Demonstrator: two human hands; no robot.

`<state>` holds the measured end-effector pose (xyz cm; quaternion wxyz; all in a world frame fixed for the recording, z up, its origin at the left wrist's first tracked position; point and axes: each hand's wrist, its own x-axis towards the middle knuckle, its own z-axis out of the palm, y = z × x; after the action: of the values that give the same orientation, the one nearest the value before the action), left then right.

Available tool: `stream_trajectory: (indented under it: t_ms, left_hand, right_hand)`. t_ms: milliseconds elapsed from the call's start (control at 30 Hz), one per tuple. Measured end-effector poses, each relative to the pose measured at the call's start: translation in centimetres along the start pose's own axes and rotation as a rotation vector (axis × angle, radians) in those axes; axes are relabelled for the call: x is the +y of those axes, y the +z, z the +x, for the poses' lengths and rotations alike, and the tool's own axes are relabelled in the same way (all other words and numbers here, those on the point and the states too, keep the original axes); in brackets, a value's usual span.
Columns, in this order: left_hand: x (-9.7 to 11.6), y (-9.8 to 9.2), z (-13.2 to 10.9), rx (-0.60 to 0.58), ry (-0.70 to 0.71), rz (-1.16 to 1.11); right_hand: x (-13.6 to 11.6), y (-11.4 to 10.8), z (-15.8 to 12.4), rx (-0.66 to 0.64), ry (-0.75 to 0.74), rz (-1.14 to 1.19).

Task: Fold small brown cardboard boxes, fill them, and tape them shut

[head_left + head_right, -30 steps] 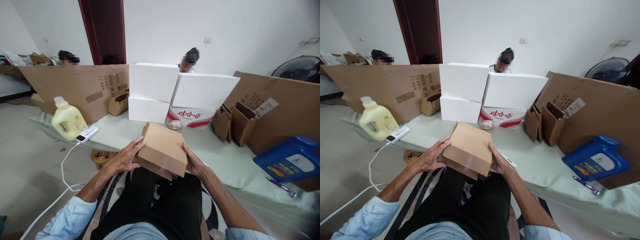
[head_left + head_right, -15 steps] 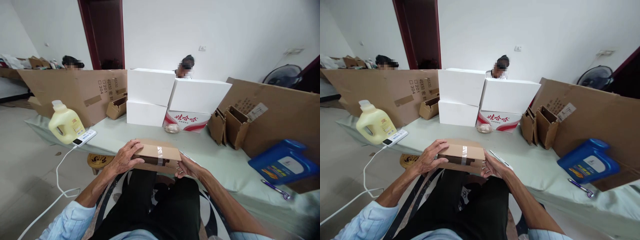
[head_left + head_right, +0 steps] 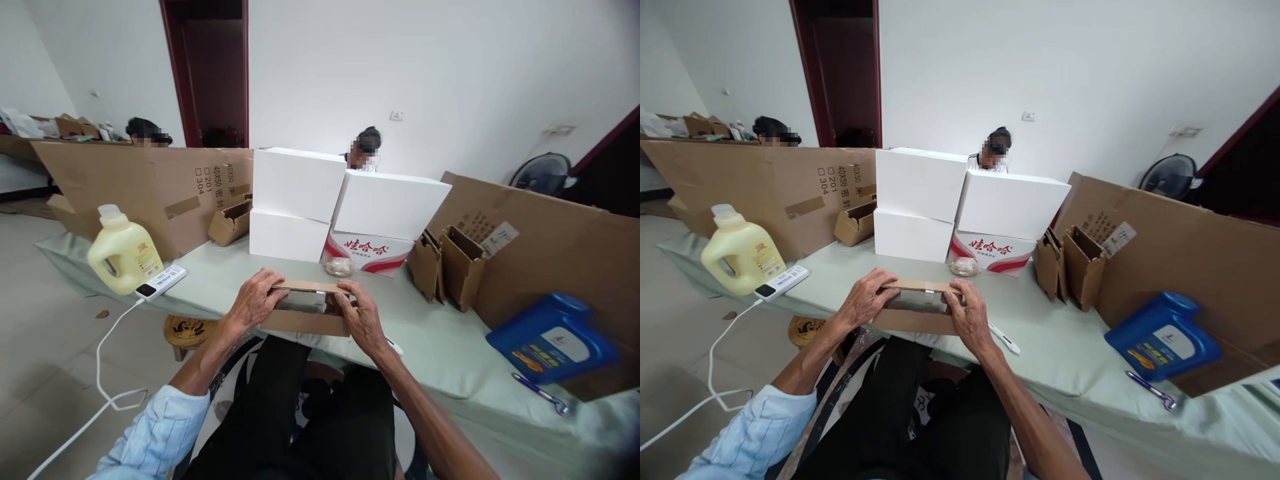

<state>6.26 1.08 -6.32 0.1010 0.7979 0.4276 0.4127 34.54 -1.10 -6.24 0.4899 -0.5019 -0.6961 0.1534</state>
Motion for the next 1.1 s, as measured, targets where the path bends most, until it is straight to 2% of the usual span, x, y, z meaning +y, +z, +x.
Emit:
stream_trajectory:
  t_ms: [67,167,267,367,467,600,733,833,967,1100]
  left_hand:
    - [0.1,-0.7,-0.5,-0.005,0.008,-0.038]
    - [-0.2,-1.9,-1.7,-0.135,0.116,-0.092]
    - [-1.1,-2.4,-2.6,-0.219,0.151,0.008]
    - [-1.7,-2.0,-2.7,-0.206,0.133,0.109]
    - [-1.6,-1.8,-2.1,-0.185,0.193,0.078]
    - [-0.6,-2.8,-2.1,-0.151,0.207,0.054]
    - [0.2,-3.9,-2.7,-0.206,0.159,0.033]
    - [0.3,-4.1,-2.6,-0.233,0.147,0.038]
    - [0.1,-3.9,-2.2,-0.230,0.147,0.041]
    - [0.1,-4.0,-1.7,-0.230,0.130,0.020]
  right_hand:
    - [0.3,0.6,0.3,0.027,0.006,-0.041]
    - [0.6,0.7,0.9,0.009,0.015,-0.079]
    - [0.6,0.6,1.3,-0.021,0.019,-0.084]
    - [0.5,0.6,1.6,-0.024,0.008,-0.095]
    - [0.2,0.4,1.9,-0.033,-0.010,-0.118]
    - [-0.6,-0.7,2.0,-0.143,-0.043,-0.135]
    - [-1.8,-1.8,2.6,-0.284,-0.164,-0.224]
    - [-2.8,-1.6,3.8,-0.343,-0.277,-0.398]
    - [-4.0,-0.8,5.5,-0.363,-0.488,-0.670]
    - [-4.3,-0.4,6.0,-0.345,-0.696,-0.644]
